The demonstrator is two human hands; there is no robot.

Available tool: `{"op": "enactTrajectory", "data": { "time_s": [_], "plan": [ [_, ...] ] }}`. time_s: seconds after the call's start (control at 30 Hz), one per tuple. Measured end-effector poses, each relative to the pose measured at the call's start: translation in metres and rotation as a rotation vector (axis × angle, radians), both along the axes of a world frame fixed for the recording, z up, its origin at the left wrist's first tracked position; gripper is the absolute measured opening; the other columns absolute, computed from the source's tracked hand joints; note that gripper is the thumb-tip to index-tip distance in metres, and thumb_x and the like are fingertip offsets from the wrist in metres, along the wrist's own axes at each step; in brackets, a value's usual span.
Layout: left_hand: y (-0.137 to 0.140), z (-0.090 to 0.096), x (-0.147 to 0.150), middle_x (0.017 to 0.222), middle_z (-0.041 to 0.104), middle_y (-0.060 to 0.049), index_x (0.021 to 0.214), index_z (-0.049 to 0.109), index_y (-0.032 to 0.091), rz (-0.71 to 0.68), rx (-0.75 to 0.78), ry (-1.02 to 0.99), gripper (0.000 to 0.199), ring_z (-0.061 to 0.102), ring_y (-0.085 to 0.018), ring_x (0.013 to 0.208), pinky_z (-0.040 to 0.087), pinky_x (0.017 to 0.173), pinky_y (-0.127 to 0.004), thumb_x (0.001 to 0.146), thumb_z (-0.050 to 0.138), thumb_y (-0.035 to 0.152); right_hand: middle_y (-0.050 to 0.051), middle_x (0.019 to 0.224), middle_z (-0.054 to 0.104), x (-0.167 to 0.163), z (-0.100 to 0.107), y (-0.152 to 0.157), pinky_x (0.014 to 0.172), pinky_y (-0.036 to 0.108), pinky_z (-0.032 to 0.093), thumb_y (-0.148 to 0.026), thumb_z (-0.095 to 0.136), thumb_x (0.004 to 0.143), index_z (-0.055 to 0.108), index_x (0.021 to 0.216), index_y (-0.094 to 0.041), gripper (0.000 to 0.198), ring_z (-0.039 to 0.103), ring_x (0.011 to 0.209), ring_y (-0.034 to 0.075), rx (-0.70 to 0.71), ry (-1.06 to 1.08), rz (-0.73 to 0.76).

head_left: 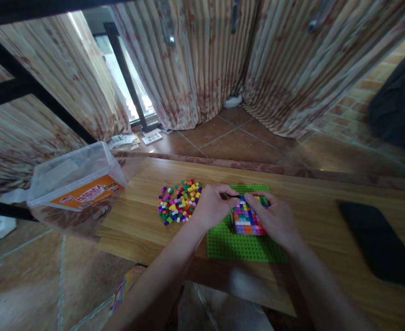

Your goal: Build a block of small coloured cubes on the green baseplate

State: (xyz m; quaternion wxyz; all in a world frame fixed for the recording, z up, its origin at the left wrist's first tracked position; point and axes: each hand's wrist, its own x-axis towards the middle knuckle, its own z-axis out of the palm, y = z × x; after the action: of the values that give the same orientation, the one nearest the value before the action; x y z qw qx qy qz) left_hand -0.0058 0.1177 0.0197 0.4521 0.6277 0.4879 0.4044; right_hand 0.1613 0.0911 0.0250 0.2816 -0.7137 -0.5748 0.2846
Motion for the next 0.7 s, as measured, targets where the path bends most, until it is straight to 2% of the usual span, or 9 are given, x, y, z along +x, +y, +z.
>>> {"op": "enactTrajectory", "data": {
  "time_s": [0.33, 0.53, 0.7],
  "plan": [
    [-0.0004, 0.0016, -0.0014, 0.072, 0.071, -0.001, 0.078, 0.074, 0.014, -0.030, 0.034, 0.038, 0.009, 0.061, -0.012, 0.065, 0.048, 0.061, -0.021, 0.073, 0.067, 0.010, 0.006, 0.078, 0.073, -0.0002, -0.0002, 0.0004, 0.067, 0.031, 0.044, -0.064, 0.055, 0.080, 0.073, 0.096, -0.020, 0.050, 0.067, 0.074, 0.023, -0.009, 0.013, -0.010],
    [-0.0010, 0.0025, -0.0054, 0.077, 0.072, -0.001, 0.083, 0.073, 0.015, -0.076, 0.055, 0.064, 0.017, 0.063, -0.013, 0.071, 0.050, 0.067, -0.022, 0.074, 0.061, 0.006, 0.005, 0.078, 0.073, -0.0002, 0.0005, -0.0002, 0.067, 0.031, 0.044, -0.063, 0.054, 0.082, 0.073, 0.095, -0.021, 0.049, 0.067, 0.075, 0.023, -0.003, -0.009, 0.004],
    [-0.0007, 0.0033, -0.0084, 0.074, 0.069, 0.000, 0.080, 0.070, 0.015, -0.075, 0.063, 0.043, 0.010, 0.061, -0.012, 0.070, 0.048, 0.066, -0.021, 0.077, 0.062, 0.010, 0.005, 0.077, 0.073, 0.0000, -0.0001, 0.0002, 0.066, 0.030, 0.043, -0.064, 0.054, 0.081, 0.073, 0.096, -0.020, 0.051, 0.066, 0.073, 0.022, -0.005, 0.006, 0.002]
  ]
}}
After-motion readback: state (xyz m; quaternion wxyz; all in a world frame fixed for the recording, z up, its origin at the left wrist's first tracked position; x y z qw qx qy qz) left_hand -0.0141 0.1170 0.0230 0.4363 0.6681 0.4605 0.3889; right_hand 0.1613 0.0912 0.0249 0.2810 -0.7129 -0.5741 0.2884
